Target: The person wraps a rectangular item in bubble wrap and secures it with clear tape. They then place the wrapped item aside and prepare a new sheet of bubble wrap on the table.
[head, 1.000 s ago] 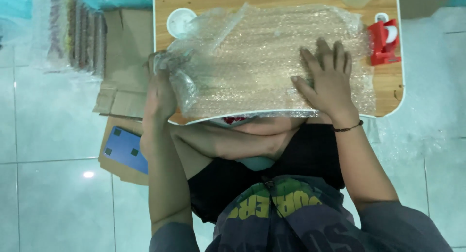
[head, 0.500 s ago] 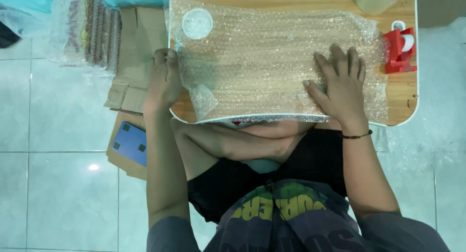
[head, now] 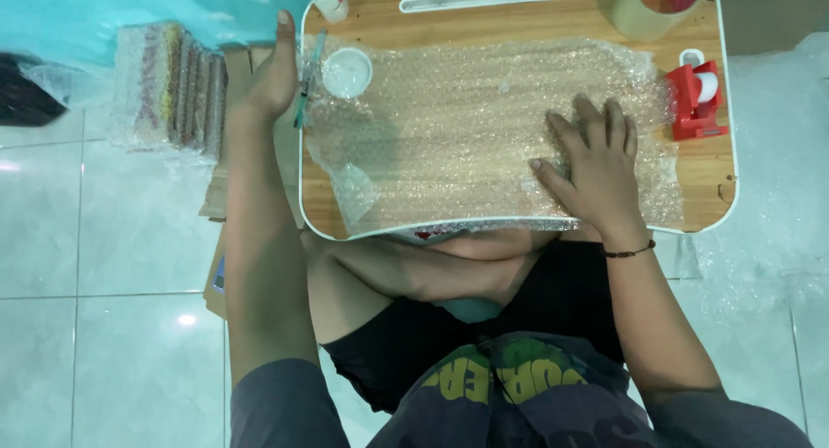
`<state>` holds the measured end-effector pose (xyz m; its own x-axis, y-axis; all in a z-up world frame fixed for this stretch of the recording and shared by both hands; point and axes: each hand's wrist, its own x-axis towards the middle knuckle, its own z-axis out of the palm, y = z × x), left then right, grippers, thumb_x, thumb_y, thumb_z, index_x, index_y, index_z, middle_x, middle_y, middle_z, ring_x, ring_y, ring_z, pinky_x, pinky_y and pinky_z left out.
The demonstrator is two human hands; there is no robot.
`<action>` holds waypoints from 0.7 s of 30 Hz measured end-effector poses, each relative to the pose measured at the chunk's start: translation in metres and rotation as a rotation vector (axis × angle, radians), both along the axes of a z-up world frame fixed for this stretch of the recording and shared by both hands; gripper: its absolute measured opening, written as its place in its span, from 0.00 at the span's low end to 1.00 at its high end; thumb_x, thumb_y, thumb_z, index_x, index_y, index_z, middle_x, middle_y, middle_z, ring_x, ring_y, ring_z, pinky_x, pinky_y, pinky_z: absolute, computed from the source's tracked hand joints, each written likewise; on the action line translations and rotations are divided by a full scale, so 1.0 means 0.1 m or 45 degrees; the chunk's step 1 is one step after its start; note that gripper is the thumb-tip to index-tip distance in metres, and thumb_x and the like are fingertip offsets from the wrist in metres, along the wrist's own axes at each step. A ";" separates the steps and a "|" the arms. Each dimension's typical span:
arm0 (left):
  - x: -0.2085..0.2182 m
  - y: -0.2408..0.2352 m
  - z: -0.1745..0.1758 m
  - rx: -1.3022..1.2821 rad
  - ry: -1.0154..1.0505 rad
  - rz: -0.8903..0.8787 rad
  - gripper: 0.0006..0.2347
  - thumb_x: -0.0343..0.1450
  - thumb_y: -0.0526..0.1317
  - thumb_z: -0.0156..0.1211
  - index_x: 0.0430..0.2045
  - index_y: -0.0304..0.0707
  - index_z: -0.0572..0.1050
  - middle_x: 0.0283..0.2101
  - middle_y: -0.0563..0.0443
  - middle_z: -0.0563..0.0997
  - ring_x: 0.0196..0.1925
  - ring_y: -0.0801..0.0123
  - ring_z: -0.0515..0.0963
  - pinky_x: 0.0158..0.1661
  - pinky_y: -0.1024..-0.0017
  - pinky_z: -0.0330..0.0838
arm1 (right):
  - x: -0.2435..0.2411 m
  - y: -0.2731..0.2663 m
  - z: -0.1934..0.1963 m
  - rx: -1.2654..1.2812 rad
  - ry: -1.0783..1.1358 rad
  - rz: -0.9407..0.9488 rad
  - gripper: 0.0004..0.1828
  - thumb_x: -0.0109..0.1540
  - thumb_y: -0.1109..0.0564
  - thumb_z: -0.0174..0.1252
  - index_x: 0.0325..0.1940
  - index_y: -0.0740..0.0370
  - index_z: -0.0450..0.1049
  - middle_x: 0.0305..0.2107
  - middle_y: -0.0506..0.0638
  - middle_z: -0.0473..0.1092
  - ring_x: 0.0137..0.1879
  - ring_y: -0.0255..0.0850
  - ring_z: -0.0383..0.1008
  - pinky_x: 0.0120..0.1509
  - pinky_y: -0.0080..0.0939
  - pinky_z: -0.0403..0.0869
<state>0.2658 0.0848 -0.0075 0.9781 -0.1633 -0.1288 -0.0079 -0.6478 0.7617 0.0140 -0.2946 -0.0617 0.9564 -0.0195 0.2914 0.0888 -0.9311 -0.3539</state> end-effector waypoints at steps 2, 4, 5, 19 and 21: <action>-0.02 -0.08 0.14 0.097 0.086 0.016 0.45 0.67 0.71 0.21 0.72 0.35 0.51 0.76 0.36 0.52 0.77 0.45 0.49 0.72 0.56 0.43 | 0.01 -0.01 0.01 0.000 -0.002 -0.008 0.36 0.65 0.39 0.54 0.73 0.60 0.66 0.72 0.66 0.53 0.77 0.71 0.41 0.78 0.70 0.40; -0.15 -0.18 0.33 0.410 0.175 -0.018 0.42 0.67 0.70 0.17 0.75 0.48 0.48 0.78 0.46 0.47 0.78 0.45 0.46 0.71 0.51 0.43 | 0.00 -0.01 0.01 -0.009 0.014 0.000 0.37 0.65 0.38 0.54 0.73 0.59 0.66 0.71 0.67 0.54 0.76 0.71 0.43 0.78 0.69 0.41; -0.14 -0.20 0.37 0.418 0.176 -0.027 0.42 0.67 0.70 0.17 0.75 0.48 0.48 0.78 0.46 0.47 0.78 0.45 0.46 0.71 0.51 0.43 | 0.00 -0.01 0.00 -0.002 0.016 -0.009 0.37 0.65 0.38 0.54 0.73 0.59 0.66 0.71 0.67 0.54 0.76 0.71 0.43 0.78 0.69 0.41; 0.25 -0.48 0.46 0.741 0.172 -0.238 0.44 0.62 0.73 0.12 0.56 0.53 0.76 0.67 0.45 0.70 0.70 0.43 0.63 0.65 0.30 0.43 | 0.01 0.00 0.02 -0.003 0.019 -0.023 0.38 0.64 0.36 0.53 0.73 0.59 0.66 0.71 0.65 0.54 0.77 0.71 0.42 0.78 0.69 0.41; 0.45 -0.40 0.28 0.644 0.146 -0.276 0.43 0.65 0.73 0.15 0.53 0.47 0.78 0.64 0.43 0.73 0.67 0.43 0.67 0.63 0.38 0.51 | 0.01 0.00 0.03 -0.002 0.017 -0.021 0.38 0.64 0.36 0.53 0.73 0.59 0.67 0.71 0.65 0.54 0.77 0.71 0.42 0.78 0.68 0.41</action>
